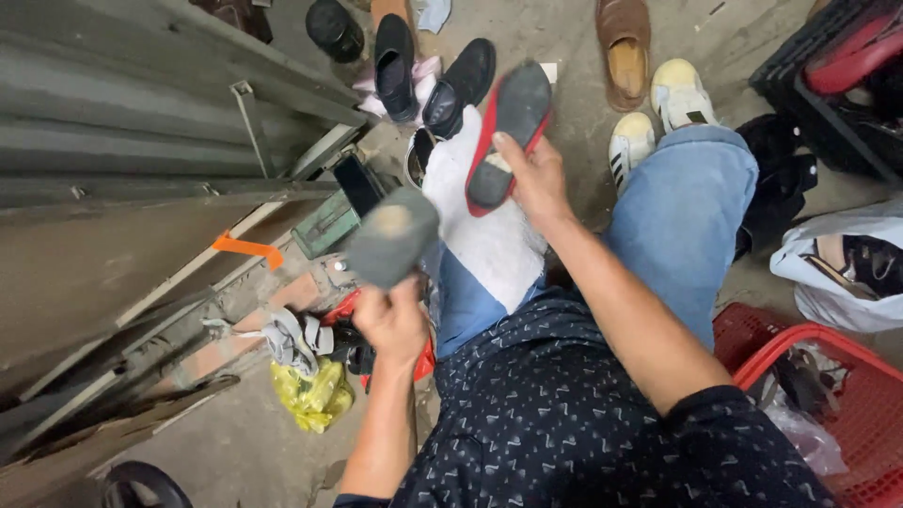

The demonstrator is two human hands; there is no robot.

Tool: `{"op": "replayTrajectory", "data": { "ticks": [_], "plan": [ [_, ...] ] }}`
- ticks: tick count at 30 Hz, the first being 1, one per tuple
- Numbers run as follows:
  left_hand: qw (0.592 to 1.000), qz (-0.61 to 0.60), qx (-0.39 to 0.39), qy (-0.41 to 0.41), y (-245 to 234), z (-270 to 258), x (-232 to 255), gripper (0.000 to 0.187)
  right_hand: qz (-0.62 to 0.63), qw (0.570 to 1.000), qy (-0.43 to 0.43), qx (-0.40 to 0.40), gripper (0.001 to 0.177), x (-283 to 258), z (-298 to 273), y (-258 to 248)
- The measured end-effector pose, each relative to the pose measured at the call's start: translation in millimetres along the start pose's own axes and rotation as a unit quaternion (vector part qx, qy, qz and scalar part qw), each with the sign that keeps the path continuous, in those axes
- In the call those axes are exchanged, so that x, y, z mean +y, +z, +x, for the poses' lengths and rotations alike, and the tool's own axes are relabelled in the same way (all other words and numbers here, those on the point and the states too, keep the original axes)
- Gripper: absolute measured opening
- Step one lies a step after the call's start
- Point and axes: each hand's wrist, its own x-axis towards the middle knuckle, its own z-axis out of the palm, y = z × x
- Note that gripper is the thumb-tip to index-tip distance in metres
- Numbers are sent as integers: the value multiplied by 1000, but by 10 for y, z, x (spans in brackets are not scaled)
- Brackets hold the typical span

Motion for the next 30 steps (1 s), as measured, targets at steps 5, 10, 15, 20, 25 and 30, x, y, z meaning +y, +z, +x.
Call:
{"op": "replayTrajectory", "data": {
  "ticks": [5, 10, 15, 20, 25, 30],
  "plan": [
    [982, 69, -175, -34, 269, 146, 304, 27, -81, 996, -31, 13, 33, 322, 139, -329],
    [995, 16, -97, 26, 322, -18, 46, 11, -50, 998, -48, 9, 24, 191, -21, -304],
    [981, 59, -181, 39, 263, 13, -110, 24, -59, 997, -53, 7, 23, 336, 114, -346],
    [987, 54, -155, -5, 314, -181, -192, 23, -63, 996, -62, 10, 22, 207, 0, -245],
    [987, 89, -134, -20, 105, -84, -126, 30, -63, 995, -51, 52, 30, -53, -217, -59],
    [988, 98, -105, 63, 196, -20, -283, 18, -47, 996, -66, 33, 27, -99, -164, 109]
  ]
}}
